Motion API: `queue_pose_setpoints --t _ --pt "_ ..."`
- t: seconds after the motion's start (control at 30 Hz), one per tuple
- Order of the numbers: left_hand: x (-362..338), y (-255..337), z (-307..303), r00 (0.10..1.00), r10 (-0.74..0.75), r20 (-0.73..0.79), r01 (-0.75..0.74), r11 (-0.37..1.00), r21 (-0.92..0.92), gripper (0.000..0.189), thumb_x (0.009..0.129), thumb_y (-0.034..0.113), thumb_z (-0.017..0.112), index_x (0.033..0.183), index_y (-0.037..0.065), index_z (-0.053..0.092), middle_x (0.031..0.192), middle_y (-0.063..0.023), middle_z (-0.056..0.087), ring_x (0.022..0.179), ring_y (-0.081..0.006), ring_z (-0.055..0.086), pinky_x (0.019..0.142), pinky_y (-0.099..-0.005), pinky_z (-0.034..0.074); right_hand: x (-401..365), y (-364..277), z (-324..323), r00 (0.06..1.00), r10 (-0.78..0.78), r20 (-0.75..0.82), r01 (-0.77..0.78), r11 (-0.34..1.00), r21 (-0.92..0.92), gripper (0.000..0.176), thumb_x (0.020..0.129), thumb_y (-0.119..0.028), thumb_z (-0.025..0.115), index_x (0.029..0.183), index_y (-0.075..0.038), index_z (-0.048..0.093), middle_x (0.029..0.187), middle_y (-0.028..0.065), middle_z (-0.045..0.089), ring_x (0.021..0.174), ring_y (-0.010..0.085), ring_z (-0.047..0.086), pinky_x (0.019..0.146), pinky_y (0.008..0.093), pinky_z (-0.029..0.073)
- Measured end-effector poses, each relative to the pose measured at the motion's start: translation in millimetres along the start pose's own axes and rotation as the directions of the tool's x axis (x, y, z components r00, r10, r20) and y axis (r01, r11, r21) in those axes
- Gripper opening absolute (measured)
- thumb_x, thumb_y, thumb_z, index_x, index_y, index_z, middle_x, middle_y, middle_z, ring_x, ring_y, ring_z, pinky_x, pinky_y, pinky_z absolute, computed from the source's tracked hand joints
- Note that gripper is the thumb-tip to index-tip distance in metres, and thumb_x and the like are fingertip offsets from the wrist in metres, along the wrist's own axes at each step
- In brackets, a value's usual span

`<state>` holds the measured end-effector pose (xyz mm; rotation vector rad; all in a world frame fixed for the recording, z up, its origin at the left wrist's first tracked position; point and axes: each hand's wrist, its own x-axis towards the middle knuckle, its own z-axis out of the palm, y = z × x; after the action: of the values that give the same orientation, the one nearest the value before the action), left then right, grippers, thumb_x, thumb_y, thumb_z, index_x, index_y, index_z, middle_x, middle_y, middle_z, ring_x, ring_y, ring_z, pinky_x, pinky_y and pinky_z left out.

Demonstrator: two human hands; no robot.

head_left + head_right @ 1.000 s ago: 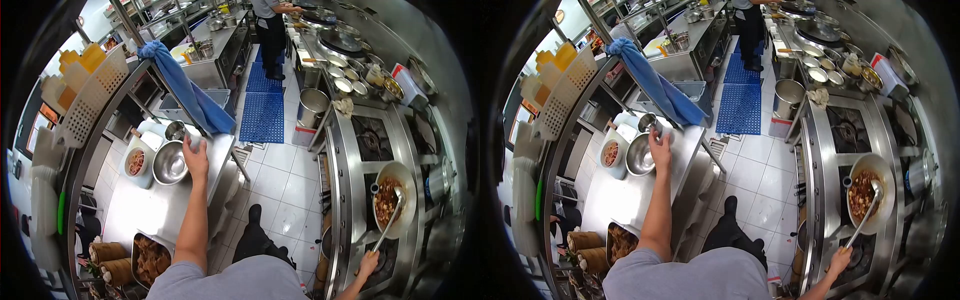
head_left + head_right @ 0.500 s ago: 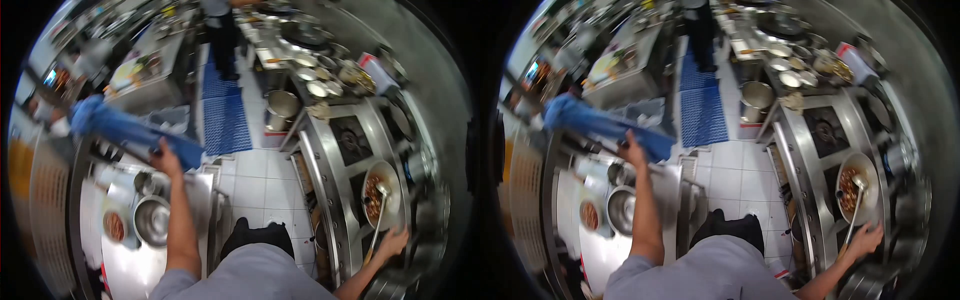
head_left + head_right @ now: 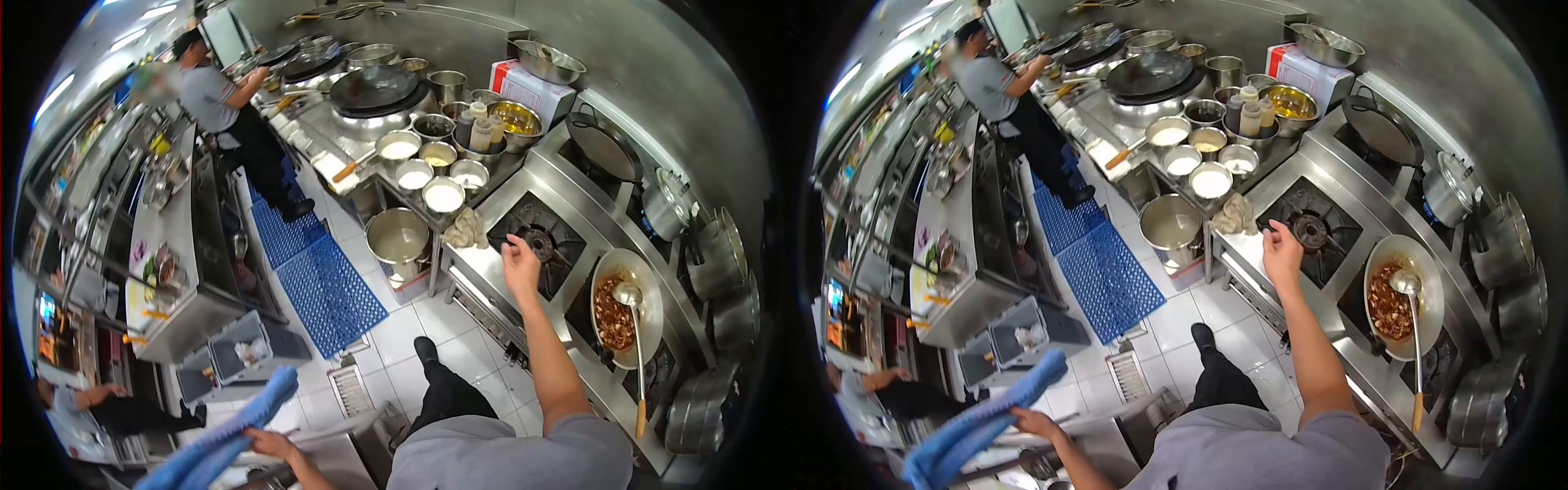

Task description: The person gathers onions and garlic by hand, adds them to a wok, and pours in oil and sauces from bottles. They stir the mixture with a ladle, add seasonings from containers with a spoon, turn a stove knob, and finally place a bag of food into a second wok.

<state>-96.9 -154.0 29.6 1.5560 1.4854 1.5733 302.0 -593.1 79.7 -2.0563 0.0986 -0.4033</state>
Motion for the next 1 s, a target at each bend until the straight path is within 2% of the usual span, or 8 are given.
queue_pose_setpoints --t 0.17,0.23,0.33,0.47,0.57,0.7,0.93,1.0 --pt "-9 -31 48 0.877 -0.453 0.160 0.457 0.890 0.011 0.041 0.100 0.031 0.050 0.106 -0.009 0.058 0.099 -0.0179 0.067 0.082 -0.0221 0.067 0.065 -0.0315 0.056 137 86 123 0.977 0.166 -0.133 -0.160 0.985 0.058 0.044 0.092 -0.027 0.068 0.124 0.002 0.063 0.088 0.0154 0.071 0.084 0.0280 0.070 0.079 0.0374 0.052" --pt "-14 -101 65 0.738 -0.460 0.493 0.498 0.865 0.061 0.028 0.099 0.032 0.052 0.092 0.005 0.049 0.093 -0.0119 0.062 0.072 -0.0200 0.062 0.047 -0.0324 0.044 169 87 151 0.956 0.250 -0.155 -0.223 0.959 0.172 0.041 0.093 -0.027 0.066 0.123 0.001 0.064 0.092 0.0152 0.072 0.086 0.0296 0.070 0.080 0.0383 0.052" --pt "-61 -52 118 0.192 -0.808 0.557 0.752 0.486 0.446 0.051 0.093 0.037 0.055 0.136 0.010 0.046 0.119 -0.0140 0.061 0.096 -0.0371 0.066 0.084 -0.0510 0.051 198 84 170 0.938 0.335 -0.087 -0.295 0.904 0.309 0.032 0.096 -0.023 0.063 0.117 0.000 0.068 0.095 0.0160 0.072 0.089 0.0338 0.069 0.081 0.0404 0.052" --pt "-102 8 210 0.100 -0.683 0.723 0.418 0.689 0.593 0.046 0.092 0.031 0.065 0.129 0.007 0.051 0.118 -0.0150 0.062 0.092 -0.0325 0.068 0.075 -0.0424 0.054 194 52 140 0.938 -0.304 -0.165 0.266 0.940 -0.216 0.020 0.096 -0.013 0.060 0.109 -0.002 0.071 0.091 0.0165 0.070 0.081 0.0356 0.064 0.076 0.0424 0.052" --pt "-102 -22 266 0.222 -0.366 0.904 -0.040 0.923 0.383 0.036 0.090 0.028 0.070 0.115 0.004 0.061 0.102 -0.0126 0.069 0.091 -0.0237 0.066 0.080 -0.0356 0.052 160 8 109 0.924 -0.358 -0.133 0.326 0.920 -0.217 0.017 0.094 -0.010 0.061 0.105 -0.001 0.070 0.090 0.0157 0.069 0.079 0.0336 0.063 0.075 0.0422 0.050" --pt "-79 -49 346 0.089 -0.304 0.948 -0.346 0.883 0.316 0.041 0.084 0.029 0.073 0.112 0.000 0.064 0.096 -0.0156 0.072 0.092 -0.0297 0.069 0.083 -0.0381 0.052 119 -3 113 0.921 -0.386 -0.049 0.357 0.888 -0.291 0.013 0.090 -0.004 0.063 0.100 0.000 0.069 0.090 0.0137 0.069 0.080 0.0316 0.063 0.074 0.0402 0.049" --pt "-38 -163 463 -0.100 -0.401 0.911 -0.480 0.821 0.309 0.043 0.079 0.038 0.075 0.101 0.002 0.070 0.097 -0.0190 0.073 0.094 -0.0340 0.070 0.085 -0.0402 0.054 94 0 158 0.912 0.346 -0.220 -0.339 0.938 0.072 0.020 0.098 -0.015 0.058 0.104 0.000 0.071 0.082 0.0090 0.073 0.063 0.0124 0.062 0.058 0.0271 0.047" --pt "-23 -178 485 -0.196 -0.328 0.924 -0.555 0.814 0.172 0.037 0.080 0.033 0.075 0.101 0.004 0.069 0.080 -0.0137 0.070 0.067 -0.0231 0.066 0.060 -0.0346 0.050 93 -3 160 0.836 0.495 -0.236 -0.447 0.865 0.229 0.027 0.102 -0.022 0.056 0.107 -0.001 0.071 0.084 0.0044 0.073 0.065 0.0026 0.057 0.057 0.0210 0.044"
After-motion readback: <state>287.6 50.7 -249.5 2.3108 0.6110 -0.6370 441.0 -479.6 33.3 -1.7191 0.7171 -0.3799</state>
